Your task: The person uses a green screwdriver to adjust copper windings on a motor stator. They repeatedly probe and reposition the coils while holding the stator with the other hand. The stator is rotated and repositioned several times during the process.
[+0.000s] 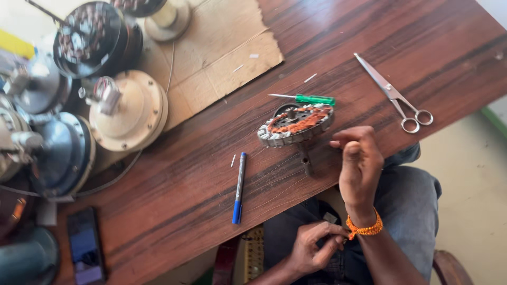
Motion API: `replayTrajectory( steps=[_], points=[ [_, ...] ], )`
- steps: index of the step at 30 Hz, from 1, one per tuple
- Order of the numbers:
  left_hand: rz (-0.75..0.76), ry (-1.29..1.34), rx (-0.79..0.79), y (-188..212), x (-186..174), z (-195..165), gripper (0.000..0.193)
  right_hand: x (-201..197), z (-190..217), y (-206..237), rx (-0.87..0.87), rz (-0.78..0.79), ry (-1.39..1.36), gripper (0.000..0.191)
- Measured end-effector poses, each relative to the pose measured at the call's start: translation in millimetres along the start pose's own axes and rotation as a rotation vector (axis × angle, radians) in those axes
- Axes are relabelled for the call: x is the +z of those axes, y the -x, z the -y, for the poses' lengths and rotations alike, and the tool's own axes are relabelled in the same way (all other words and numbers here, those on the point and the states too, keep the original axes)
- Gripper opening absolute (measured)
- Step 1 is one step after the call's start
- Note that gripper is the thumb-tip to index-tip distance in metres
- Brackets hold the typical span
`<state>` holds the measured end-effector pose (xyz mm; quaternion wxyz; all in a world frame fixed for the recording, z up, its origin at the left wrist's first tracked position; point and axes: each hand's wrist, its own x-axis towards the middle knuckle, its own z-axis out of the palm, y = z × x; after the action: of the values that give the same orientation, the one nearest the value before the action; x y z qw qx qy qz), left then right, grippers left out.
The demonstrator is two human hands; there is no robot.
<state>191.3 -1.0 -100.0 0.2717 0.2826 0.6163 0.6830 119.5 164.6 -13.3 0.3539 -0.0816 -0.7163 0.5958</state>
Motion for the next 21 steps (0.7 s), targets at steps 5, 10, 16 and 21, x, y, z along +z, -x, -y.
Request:
replayTrajectory(
  steps=[5,10,16,21],
  points=[
    [0.086,-0.069,-0.072,-5,4,1,0.014,-3,-9,5,0.200,0.011,-0.022,0.026],
    [0.149,-0.189,-0.083,-10,-1,0,0.016,-4,-13,5,0.225,0.030,0.015,0.020],
    [0.203,-0.276,-0.071,-8,-1,20,0.017,-6,-9,2,0.177,0.026,0.016,0.017],
    [0.270,-0.334,0.227,5,-13,10,0.020,-5,-7,0,0.140,0.018,-0.052,0.011]
  ],
)
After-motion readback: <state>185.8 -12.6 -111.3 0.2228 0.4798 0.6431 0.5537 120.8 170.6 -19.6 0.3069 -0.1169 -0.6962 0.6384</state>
